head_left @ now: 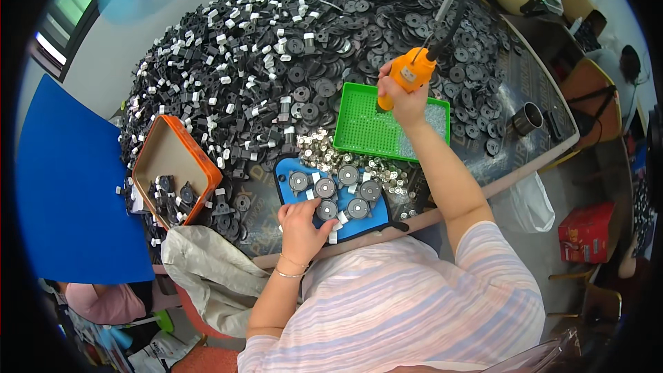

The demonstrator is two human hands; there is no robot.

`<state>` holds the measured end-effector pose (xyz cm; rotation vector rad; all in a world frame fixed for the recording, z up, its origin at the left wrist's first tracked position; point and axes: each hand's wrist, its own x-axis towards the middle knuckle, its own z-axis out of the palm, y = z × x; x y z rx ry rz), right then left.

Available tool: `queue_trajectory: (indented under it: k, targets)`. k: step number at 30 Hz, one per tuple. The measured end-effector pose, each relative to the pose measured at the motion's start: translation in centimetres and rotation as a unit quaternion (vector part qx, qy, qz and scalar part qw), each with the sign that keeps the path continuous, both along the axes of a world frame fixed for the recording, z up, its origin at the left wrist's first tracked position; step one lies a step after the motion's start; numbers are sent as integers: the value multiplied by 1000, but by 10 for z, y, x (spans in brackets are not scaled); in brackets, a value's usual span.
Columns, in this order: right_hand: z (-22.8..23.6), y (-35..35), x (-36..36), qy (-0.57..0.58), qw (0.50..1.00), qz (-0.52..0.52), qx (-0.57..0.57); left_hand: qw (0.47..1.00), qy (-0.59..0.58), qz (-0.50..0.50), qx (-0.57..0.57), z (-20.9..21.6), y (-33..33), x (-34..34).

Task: Assembling small metal and plastic components using an electric screwdriver at a factory workbench.

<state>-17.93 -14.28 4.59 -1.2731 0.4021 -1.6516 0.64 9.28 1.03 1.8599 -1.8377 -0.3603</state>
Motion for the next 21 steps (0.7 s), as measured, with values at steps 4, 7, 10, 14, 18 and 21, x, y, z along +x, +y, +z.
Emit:
queue_trajectory:
  k: [4, 7, 10, 14, 18, 21]
  targets:
    - [-5, -4, -3, 6, 1000, 2, -6, 1000, -10, -5, 2, -2, -1, 1]
    - [7, 4, 0, 7, 1000, -9, 5, 1000, 16, -4, 6, -6, -2, 2]
    - [20, 17, -8, -40, 997, 63, 3, 999, 36, -15, 15, -9, -4, 5]
    - [36, 68, 5, -57, 970, 237, -13, 998, 49, -20, 26, -12, -7, 8]
    - [30, 121, 28, 29, 933, 357, 17, 998, 49, -25, 16, -14, -9, 9]
    - [21, 130, 42, 46, 923, 382, -11, 998, 55, -26, 12, -16, -9, 9]
